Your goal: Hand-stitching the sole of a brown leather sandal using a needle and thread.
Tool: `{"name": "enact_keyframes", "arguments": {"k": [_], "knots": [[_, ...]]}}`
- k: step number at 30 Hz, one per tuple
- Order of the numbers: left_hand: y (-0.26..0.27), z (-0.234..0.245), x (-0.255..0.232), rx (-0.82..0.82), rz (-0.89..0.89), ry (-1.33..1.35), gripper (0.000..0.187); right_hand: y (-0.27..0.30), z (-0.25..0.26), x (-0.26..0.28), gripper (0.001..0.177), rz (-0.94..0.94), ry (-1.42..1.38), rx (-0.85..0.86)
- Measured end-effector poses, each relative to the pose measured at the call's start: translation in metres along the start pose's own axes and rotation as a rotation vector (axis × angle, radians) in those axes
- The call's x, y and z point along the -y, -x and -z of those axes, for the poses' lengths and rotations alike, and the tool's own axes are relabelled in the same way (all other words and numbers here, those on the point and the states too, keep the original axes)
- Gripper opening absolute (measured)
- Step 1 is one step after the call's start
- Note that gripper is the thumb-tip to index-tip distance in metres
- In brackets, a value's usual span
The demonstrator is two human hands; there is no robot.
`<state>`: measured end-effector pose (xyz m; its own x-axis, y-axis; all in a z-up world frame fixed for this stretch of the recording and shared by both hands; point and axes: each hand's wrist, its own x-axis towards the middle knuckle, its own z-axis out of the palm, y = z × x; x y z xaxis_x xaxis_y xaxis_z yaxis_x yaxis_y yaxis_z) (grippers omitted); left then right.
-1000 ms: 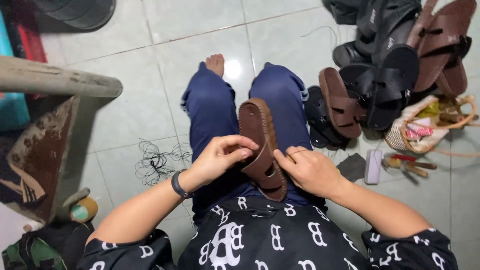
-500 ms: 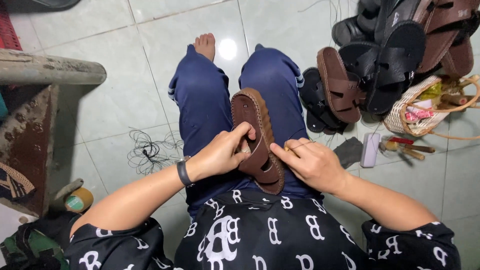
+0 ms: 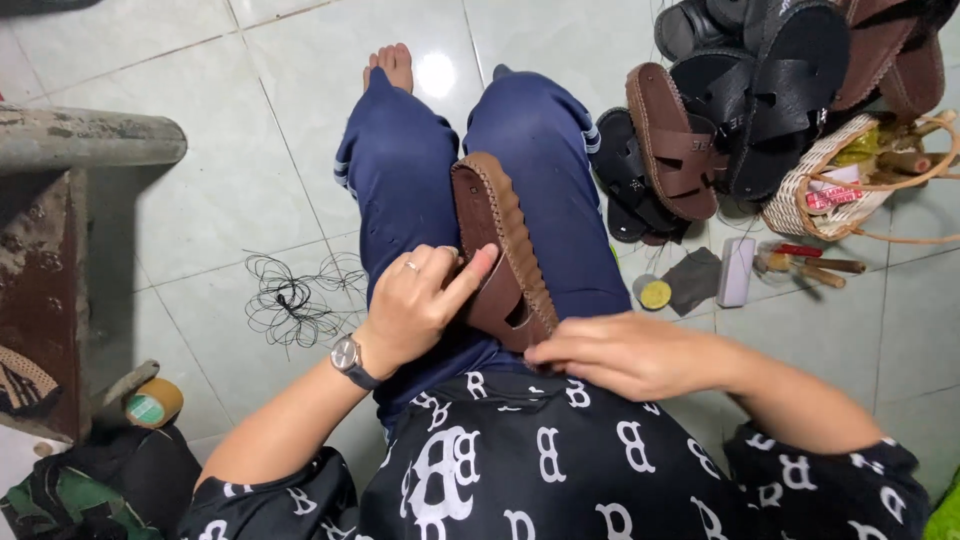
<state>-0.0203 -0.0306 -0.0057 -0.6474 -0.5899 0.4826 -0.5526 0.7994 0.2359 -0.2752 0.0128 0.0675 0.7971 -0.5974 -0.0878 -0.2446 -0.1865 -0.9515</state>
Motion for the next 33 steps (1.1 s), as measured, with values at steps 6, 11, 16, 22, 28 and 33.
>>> {"name": "enact_keyframes", "arguments": {"k": [6,11,16,22,28,33], "knots": [[0.006,0.009,-0.001,-0.046,0.053,0.083,0.007,0.006,-0.021,-0.024,0.012,-0.096,-0.147,-0.262],[0.007,0.012,-0.006,-0.034,0.025,0.086,0.007,0.010,-0.033,-0.032,0.013,-0.130,-0.204,-0.210],[0.006,0.015,-0.009,-0.032,0.044,0.090,0.010,0.007,-0.028,-0.037,0.014,-0.161,0.420,-0.528],[0.017,0.006,-0.014,-0.038,0.044,0.024,0.014,0.027,-0.024,-0.032,0.008,-0.100,-0.028,-0.517],[0.019,0.005,-0.013,-0.027,0.047,0.045,0.015,0.040,-0.024,-0.031,0.007,-0.005,-0.125,-0.464],[0.022,0.008,-0.012,-0.027,0.027,-0.019,0.017,0.038,-0.027,-0.029,0.006,0.002,0.049,-0.673]]}}
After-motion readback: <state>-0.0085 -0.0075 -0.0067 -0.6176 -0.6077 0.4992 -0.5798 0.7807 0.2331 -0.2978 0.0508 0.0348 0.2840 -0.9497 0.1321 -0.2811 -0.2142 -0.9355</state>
